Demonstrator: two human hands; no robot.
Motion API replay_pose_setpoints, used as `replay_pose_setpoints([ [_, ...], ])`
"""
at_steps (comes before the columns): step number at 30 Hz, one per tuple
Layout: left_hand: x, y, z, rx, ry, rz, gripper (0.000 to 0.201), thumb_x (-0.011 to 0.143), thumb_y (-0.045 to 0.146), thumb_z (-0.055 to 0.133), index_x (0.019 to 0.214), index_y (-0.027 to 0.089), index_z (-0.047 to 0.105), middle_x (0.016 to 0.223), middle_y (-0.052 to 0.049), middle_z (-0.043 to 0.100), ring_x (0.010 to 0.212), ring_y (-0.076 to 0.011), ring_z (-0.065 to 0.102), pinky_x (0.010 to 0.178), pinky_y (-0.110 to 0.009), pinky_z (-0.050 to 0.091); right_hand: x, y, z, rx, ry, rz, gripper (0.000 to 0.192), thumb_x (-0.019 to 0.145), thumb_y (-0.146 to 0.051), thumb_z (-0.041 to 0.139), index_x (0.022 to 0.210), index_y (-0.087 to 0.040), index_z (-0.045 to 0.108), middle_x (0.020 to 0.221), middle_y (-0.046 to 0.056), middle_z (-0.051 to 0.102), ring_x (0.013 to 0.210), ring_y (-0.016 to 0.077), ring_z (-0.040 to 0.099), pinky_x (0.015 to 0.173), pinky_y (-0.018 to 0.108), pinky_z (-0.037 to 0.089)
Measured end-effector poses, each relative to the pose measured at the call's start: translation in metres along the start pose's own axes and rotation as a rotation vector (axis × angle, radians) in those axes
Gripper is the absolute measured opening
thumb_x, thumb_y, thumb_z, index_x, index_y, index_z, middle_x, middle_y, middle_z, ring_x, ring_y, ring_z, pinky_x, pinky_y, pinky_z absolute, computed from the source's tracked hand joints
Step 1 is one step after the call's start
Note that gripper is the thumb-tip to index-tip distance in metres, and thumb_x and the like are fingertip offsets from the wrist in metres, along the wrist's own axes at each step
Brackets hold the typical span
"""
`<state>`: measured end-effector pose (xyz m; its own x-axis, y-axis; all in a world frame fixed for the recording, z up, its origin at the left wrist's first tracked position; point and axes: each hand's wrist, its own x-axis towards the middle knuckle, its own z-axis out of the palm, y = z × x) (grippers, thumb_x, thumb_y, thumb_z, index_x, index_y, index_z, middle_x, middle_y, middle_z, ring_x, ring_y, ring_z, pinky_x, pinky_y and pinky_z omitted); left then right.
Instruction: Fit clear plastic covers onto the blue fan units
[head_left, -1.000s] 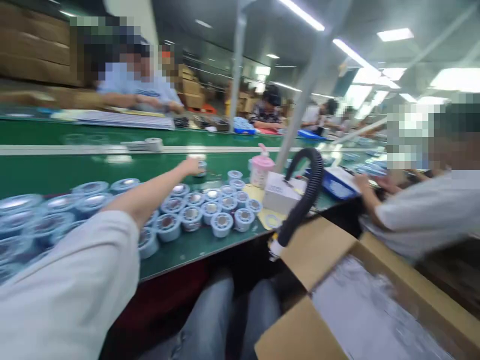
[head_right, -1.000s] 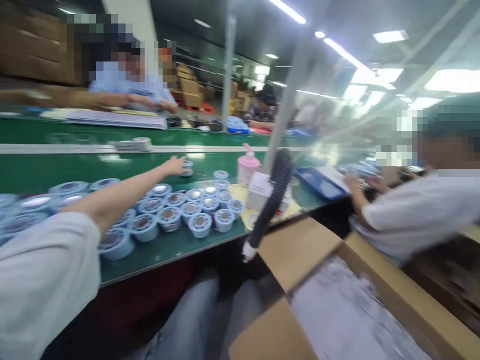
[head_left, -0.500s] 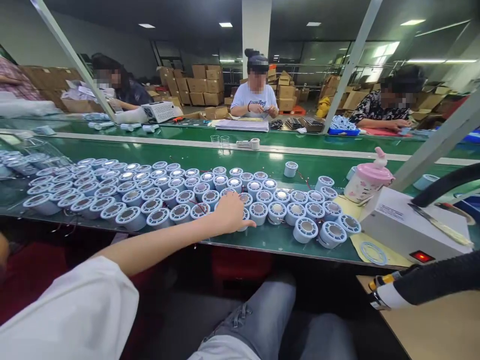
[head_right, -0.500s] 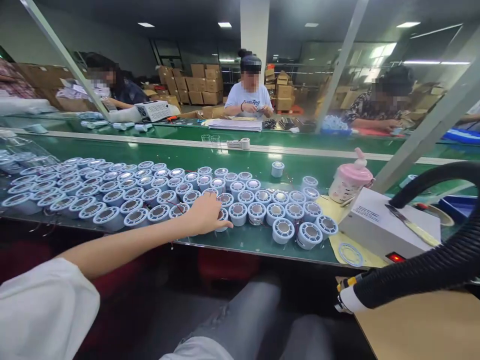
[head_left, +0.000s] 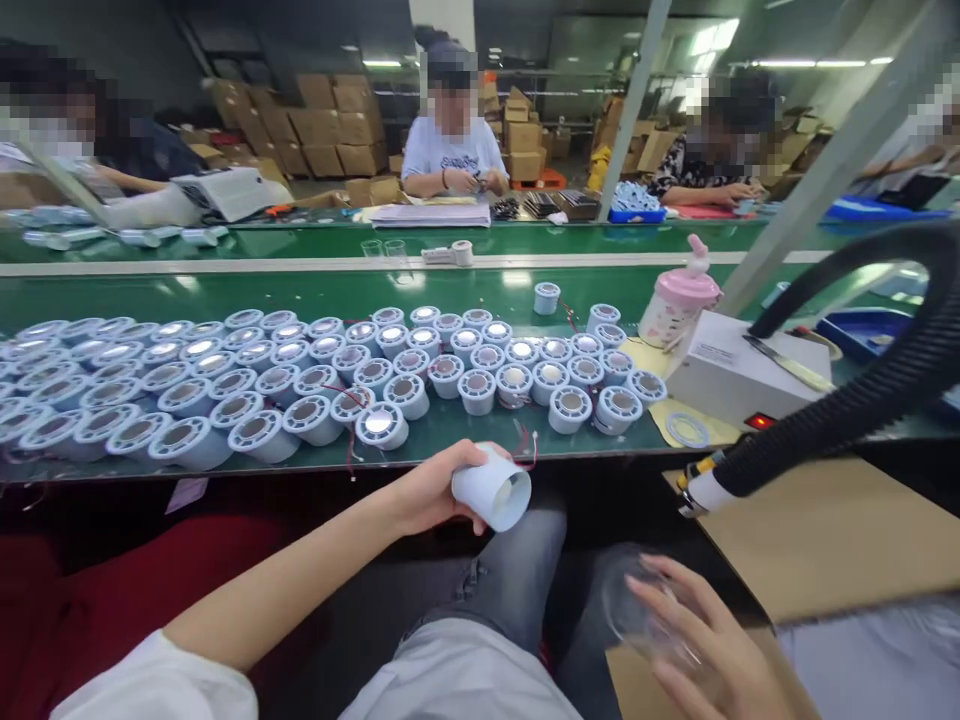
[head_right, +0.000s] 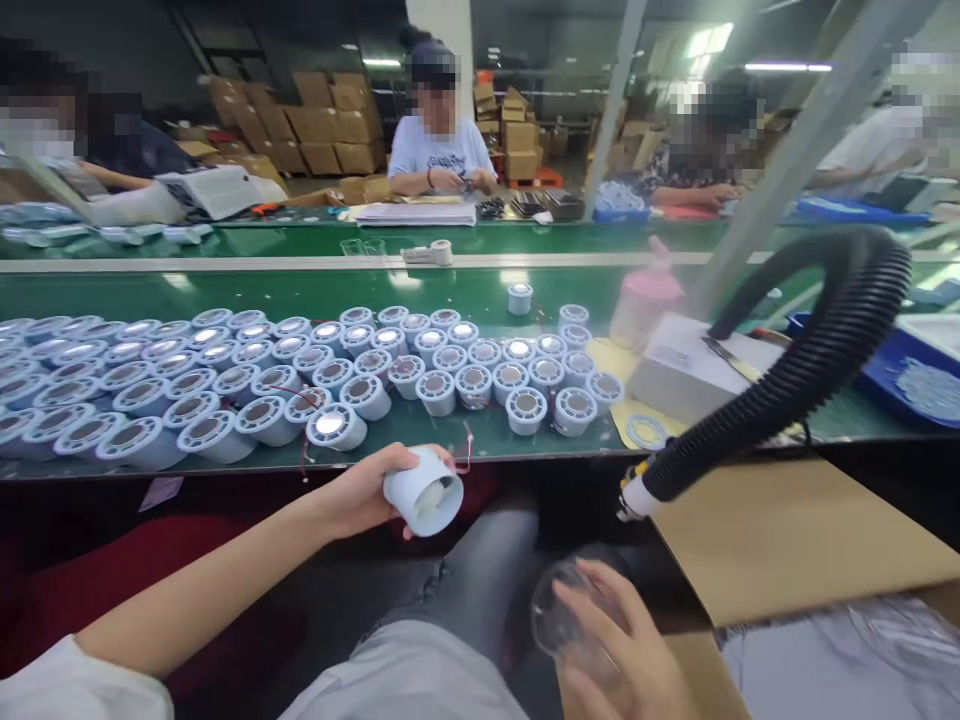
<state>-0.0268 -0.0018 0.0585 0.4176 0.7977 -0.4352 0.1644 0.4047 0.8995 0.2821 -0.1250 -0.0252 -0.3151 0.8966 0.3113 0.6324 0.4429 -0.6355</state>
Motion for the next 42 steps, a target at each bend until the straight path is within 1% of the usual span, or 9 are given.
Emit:
replay_pose_setpoints([
  [4, 0.024, -0.022, 0.036, -0.088, -0.295, -0.269, 0.053, 0.077, 0.064, 0.047, 0.095, 0.015, 0.056, 0.066, -0.002, 0.054, 0.047, -0.0118, 0.050, 0.036, -0.018, 0.033, 0.043, -0.036, 0.011, -0.254, 0.060, -0.186, 0.047, 0.085, -0.018, 0.056, 0.132, -0.025, 0.055, 0.122, 0.016, 0.052, 0.105, 0.0302, 0.061, 0.079, 0.041, 0.058],
  [9, 0.028, -0.011, 0.059, 0.307, -0.473, -0.058, 0.034, 0.081, 0.044, 0.059, 0.101, 0.018, 0.066, 0.084, -0.002, 0.061, 0.065, -0.0120, 0.055, 0.051, -0.019, 0.043, 0.059, -0.047, 0.009, -0.441, 0.055, 0.016, 0.038, 0.077, -0.005, 0.060, 0.111, -0.021, 0.068, 0.118, 0.018, 0.056, 0.102, 0.0352, 0.059, 0.070, 0.046, 0.058],
  [14, 0.025, -0.009, 0.066, 0.576, -0.351, 0.404, 0.023, 0.081, 0.033, 0.066, 0.100, 0.020, 0.067, 0.100, -0.004, 0.062, 0.093, -0.0177, 0.059, 0.086, -0.029, 0.045, 0.048, -0.044, -0.004, 0.044, -0.166, 0.272, 0.013, 0.072, -0.010, 0.070, 0.076, -0.020, 0.064, 0.121, 0.009, 0.056, 0.105, 0.0278, 0.060, 0.083, 0.041, 0.054],
  [18, 0.030, -0.025, 0.070, 0.513, -0.268, 0.480, 0.060, 0.059, 0.040, 0.085, 0.113, 0.022, 0.064, 0.103, -0.005, 0.058, 0.094, -0.0198, 0.059, 0.084, -0.031, 0.048, 0.046, -0.046, -0.011, 0.435, -0.084, 0.456, 0.024, 0.088, -0.032, 0.056, 0.070, -0.020, 0.065, 0.110, 0.009, 0.060, 0.102, 0.0247, 0.061, 0.075, 0.033, 0.054],
  [22, 0.033, -0.038, 0.072, 0.564, -0.295, 0.563, 0.064, 0.056, 0.040, 0.087, 0.114, 0.025, 0.067, 0.109, -0.007, 0.057, 0.103, -0.0234, 0.057, 0.093, -0.037, 0.046, 0.046, -0.040, -0.012, 0.598, 0.027, 0.567, 0.033, 0.082, -0.032, 0.062, 0.053, -0.019, 0.064, 0.105, 0.010, 0.068, 0.104, 0.0282, 0.061, 0.076, 0.034, 0.053],
  [26, 0.031, -0.041, 0.074, 0.391, -0.426, 0.406, 0.070, 0.062, 0.032, 0.084, 0.126, 0.023, 0.057, 0.119, -0.009, 0.062, 0.110, -0.0247, 0.059, 0.094, -0.037, 0.049, 0.043, -0.031, -0.013, 0.781, 0.092, 0.686, 0.035, 0.079, -0.043, 0.068, 0.053, -0.019, 0.068, 0.101, 0.011, 0.072, 0.096, 0.0283, 0.065, 0.071, 0.036, 0.057],
  [31, 0.028, -0.042, 0.075, 0.087, -0.464, 0.205, 0.071, 0.068, 0.024, 0.080, 0.132, 0.021, 0.049, 0.127, -0.012, 0.059, 0.108, -0.0247, 0.063, 0.092, -0.040, 0.053, 0.035, -0.029, -0.014, 0.782, 0.056, 0.509, 0.017, 0.075, -0.037, 0.077, 0.084, -0.023, 0.076, 0.124, 0.009, 0.065, 0.118, 0.0311, 0.058, 0.088, 0.041, 0.056],
  [34, 0.027, -0.042, 0.076, 0.029, -0.453, 0.154, 0.073, 0.067, 0.024, 0.081, 0.132, 0.022, 0.049, 0.129, -0.013, 0.058, 0.109, -0.0272, 0.063, 0.091, -0.044, 0.053, 0.028, -0.032, -0.012, 0.603, 0.031, 0.383, 0.036, 0.073, -0.027, 0.080, 0.107, -0.027, 0.071, 0.133, 0.009, 0.059, 0.124, 0.0308, 0.053, 0.093, 0.041, 0.054],
  [42, 0.025, -0.036, 0.079, 0.043, -0.460, 0.161, 0.078, 0.060, 0.023, 0.085, 0.131, 0.022, 0.052, 0.123, -0.012, 0.062, 0.106, -0.0273, 0.063, 0.087, -0.041, 0.054, 0.017, -0.029, -0.008, 0.471, 0.095, 0.237, 0.039, 0.077, -0.024, 0.076, 0.113, -0.027, 0.063, 0.133, 0.010, 0.059, 0.127, 0.0307, 0.051, 0.097, 0.043, 0.052],
])
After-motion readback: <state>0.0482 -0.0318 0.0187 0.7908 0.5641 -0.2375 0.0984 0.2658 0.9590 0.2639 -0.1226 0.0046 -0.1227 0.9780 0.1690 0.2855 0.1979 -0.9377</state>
